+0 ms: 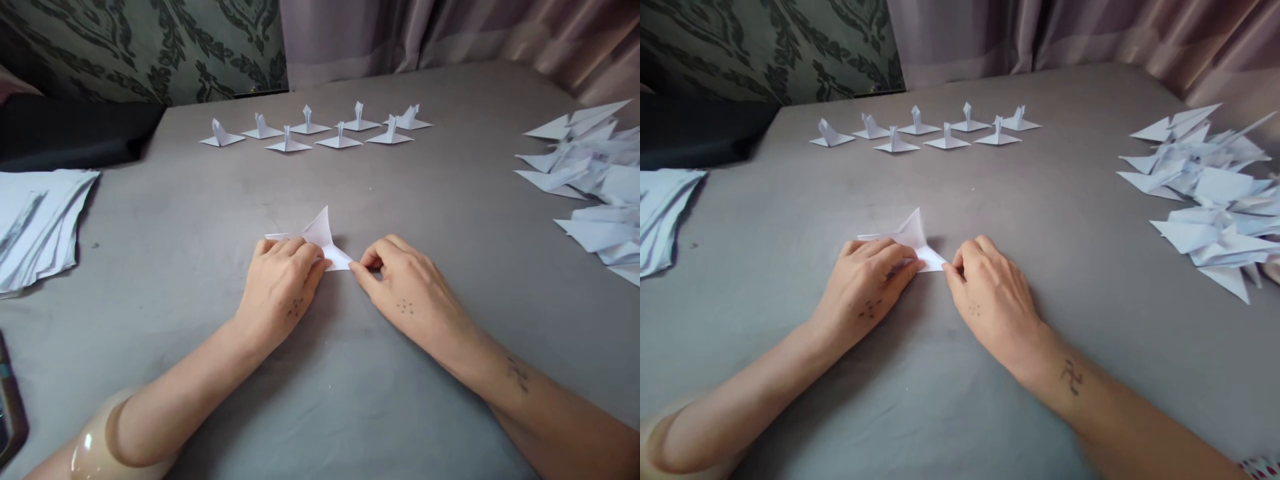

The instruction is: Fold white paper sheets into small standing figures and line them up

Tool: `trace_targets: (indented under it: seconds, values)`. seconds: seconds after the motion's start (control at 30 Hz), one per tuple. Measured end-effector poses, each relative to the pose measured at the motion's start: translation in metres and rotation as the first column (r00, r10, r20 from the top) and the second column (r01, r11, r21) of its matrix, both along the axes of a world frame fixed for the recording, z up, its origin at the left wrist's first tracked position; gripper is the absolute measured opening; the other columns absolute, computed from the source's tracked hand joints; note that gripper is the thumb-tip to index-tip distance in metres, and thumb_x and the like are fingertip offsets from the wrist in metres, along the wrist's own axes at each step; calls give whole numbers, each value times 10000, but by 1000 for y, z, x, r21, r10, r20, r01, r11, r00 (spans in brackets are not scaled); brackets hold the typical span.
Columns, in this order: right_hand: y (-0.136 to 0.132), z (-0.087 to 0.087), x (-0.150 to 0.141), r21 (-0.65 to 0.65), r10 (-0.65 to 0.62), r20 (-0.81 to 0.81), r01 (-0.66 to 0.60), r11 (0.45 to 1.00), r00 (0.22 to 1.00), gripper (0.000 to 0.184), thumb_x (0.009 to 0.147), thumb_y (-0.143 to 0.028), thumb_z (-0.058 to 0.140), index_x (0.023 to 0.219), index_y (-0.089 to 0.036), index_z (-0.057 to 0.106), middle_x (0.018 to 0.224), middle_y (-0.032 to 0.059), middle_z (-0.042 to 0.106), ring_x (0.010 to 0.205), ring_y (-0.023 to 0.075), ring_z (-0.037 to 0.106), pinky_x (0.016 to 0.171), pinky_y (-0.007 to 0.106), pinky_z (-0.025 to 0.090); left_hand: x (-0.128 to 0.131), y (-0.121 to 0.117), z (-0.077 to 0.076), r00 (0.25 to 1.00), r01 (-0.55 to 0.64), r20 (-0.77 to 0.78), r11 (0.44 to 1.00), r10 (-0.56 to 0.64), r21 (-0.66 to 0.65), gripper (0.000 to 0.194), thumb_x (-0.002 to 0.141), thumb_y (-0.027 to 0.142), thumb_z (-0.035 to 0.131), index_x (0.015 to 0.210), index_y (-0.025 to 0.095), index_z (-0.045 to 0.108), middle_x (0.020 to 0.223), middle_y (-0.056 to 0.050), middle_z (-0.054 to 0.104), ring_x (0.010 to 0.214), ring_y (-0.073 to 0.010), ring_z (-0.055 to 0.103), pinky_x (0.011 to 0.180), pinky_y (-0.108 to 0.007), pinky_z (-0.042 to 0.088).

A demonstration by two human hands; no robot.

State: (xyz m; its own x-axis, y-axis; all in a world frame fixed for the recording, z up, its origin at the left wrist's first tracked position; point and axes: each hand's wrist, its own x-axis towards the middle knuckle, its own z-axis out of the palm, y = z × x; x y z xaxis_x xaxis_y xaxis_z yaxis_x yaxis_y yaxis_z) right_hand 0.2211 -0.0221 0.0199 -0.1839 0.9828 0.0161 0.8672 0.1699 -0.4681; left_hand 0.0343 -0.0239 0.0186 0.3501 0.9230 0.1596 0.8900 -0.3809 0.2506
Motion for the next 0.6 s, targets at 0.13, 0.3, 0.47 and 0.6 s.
trace_targets:
  seconds: [0.13, 0.3, 0.47, 0.6]
  values:
    - [9, 1, 9, -96, -31, -81, 23, 995, 996, 110, 824, -301, 606, 750, -219, 595, 823, -6, 635, 641, 121, 540, 591, 262, 385, -1, 1, 0, 1000, 8, -11, 1000, -8, -8, 256, 983, 314, 419, 869, 185, 609, 883, -40, 691, 871, -215, 647, 840, -372, 386]
    - [18, 4, 21, -249, -95, -172, 50, 967, 980, 115, 780, -336, 610, 756, -225, 624, 661, -22, 615, 554, 117, 523, 547, 264, 377, -2, 2, -2, 1000, 3, 6, 1000, -2, -7, 233, 976, 310, 433, 887, 188, 611, 907, -39, 697, 868, -210, 650, 843, -372, 380]
    - [17, 5, 17, -264, -170, -210, 112, 958, 963, 207, 765, -418, 617, 856, -233, 629, 631, -35, 598, 513, 109, 497, 523, 264, 375, -2, 1, -3, 1000, 5, 15, 1000, -5, -8, 209, 965, 298, 451, 893, 188, 614, 902, -35, 694, 857, -210, 651, 840, -373, 382]
    - [12, 1, 4, -125, -170, -120, 155, 980, 978, 276, 746, -500, 640, 819, -236, 604, 738, -11, 636, 606, 140, 548, 545, 278, 378, -3, 2, -3, 1000, 14, 16, 1000, -14, 3, 222, 965, 301, 440, 904, 186, 620, 886, -46, 692, 851, -214, 649, 840, -378, 389]
